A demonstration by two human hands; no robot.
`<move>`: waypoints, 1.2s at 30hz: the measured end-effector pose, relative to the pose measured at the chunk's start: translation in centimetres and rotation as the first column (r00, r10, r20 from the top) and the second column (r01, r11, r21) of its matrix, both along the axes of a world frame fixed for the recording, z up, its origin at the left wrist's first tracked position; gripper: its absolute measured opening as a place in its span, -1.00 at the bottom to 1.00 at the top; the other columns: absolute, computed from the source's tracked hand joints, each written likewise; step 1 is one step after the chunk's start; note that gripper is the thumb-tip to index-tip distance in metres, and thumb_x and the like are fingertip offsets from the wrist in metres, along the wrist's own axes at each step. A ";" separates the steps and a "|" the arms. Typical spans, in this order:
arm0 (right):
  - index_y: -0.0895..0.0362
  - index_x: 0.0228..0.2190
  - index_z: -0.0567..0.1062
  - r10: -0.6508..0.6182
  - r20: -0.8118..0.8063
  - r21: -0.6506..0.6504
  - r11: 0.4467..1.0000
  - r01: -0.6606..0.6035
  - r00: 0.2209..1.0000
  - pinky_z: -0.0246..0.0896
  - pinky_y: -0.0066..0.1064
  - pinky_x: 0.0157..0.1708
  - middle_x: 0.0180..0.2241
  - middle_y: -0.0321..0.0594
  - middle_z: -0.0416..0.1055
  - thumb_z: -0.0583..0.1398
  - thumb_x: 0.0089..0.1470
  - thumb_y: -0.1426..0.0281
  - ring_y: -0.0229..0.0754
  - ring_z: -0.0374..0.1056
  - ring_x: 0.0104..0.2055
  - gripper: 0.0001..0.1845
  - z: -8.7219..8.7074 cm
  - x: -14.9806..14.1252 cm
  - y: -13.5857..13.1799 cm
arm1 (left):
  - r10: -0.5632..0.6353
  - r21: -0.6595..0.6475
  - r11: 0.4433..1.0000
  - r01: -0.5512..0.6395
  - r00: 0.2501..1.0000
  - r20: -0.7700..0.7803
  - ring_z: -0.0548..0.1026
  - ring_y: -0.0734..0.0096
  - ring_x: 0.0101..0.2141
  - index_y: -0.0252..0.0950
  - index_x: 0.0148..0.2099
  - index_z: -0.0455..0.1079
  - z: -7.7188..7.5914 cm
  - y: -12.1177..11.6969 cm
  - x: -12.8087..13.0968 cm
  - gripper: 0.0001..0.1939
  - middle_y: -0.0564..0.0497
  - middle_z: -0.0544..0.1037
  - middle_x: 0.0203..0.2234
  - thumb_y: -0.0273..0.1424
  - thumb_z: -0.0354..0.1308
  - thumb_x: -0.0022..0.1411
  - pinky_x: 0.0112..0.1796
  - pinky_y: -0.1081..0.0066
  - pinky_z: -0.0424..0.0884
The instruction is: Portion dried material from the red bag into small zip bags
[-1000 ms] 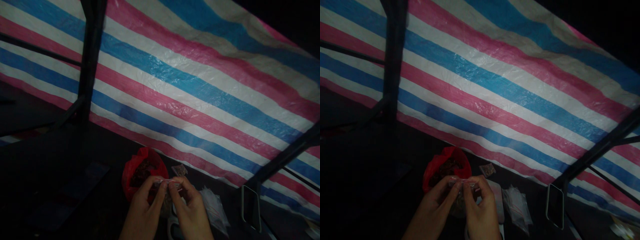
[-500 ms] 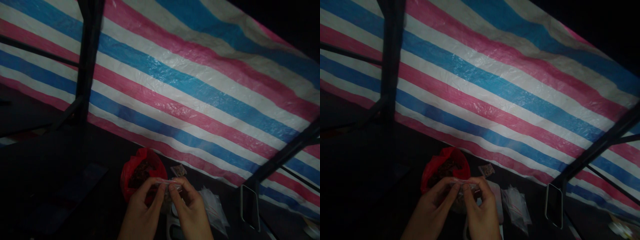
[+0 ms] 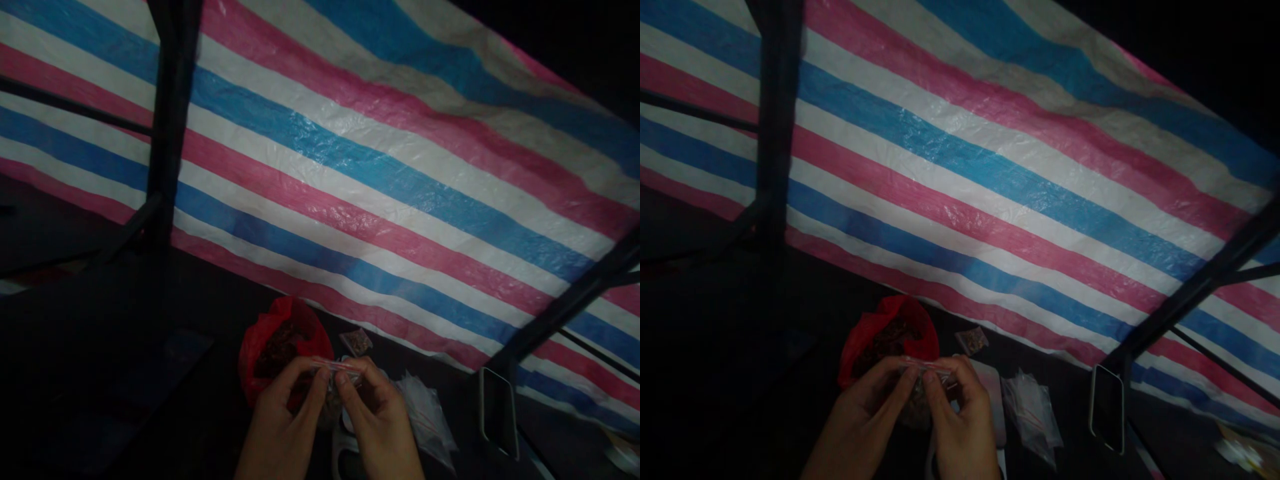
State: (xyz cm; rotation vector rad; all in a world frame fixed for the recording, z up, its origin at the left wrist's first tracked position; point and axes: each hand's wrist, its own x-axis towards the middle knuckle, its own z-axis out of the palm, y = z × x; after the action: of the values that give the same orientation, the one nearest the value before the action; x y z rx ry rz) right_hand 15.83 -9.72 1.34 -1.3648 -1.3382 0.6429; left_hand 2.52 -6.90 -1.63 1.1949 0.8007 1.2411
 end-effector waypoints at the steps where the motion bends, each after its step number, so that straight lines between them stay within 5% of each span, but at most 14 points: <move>1: 0.05 -0.30 0.70 0.006 -0.006 -0.002 1.000 -0.006 1.000 0.38 -0.34 -0.20 -0.31 -0.18 0.63 0.36 0.11 -0.05 -0.04 0.53 -0.23 -0.58 0.0 0.0 0.0 | 0.004 0.001 1.000 -0.004 1.000 -0.002 0.65 0.20 -0.16 -0.19 -0.12 0.60 -0.1 0.0 0.0 -0.60 -0.04 0.72 -0.16 0.02 0.21 0.31 -0.09 0.38 0.54; 18: 0.08 -0.36 0.71 -0.015 -0.046 0.027 0.999 0.016 0.999 0.39 -0.38 -0.32 -0.36 -0.18 0.59 0.44 -0.01 -0.03 -0.09 0.49 -0.31 -0.58 -0.6 -0.2 0.4 | 0.001 -0.027 1.000 -0.002 0.999 -0.046 0.63 0.23 -0.16 -0.18 -0.09 0.59 -1.1 0.6 0.0 -0.58 -0.01 0.71 -0.16 0.04 0.20 0.32 -0.09 0.41 0.53; 26: 0.08 -0.39 0.69 -0.056 -0.009 0.060 0.997 0.056 0.998 0.38 -0.38 -0.31 -0.40 -0.19 0.57 0.40 0.05 -0.03 -0.10 0.47 -0.34 -0.58 -0.4 0.2 0.3 | -0.089 0.009 0.996 0.089 0.995 -0.040 0.61 0.22 -0.04 -0.16 -0.02 0.57 -0.7 0.3 0.1 -0.60 -0.01 0.69 -0.06 0.01 0.14 0.39 0.03 0.39 0.49; 36: 0.07 -0.33 0.71 0.021 -0.055 -0.001 1.000 -0.021 0.998 0.39 -0.32 -0.24 -0.32 -0.15 0.59 0.40 0.02 -0.11 -0.05 0.50 -0.25 -0.51 -0.9 0.4 0.4 | -0.072 0.009 0.997 0.072 0.997 -0.016 0.62 0.23 -0.10 -0.18 -0.07 0.59 -0.8 0.3 -0.1 -0.62 -0.01 0.70 -0.13 -0.01 0.19 0.36 -0.03 0.40 0.51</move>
State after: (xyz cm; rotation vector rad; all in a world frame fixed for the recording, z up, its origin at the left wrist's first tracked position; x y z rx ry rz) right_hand 16.27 -9.31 0.48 -1.3264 -1.3097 0.6913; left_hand 2.38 -6.58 -2.39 1.2322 0.7570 1.1790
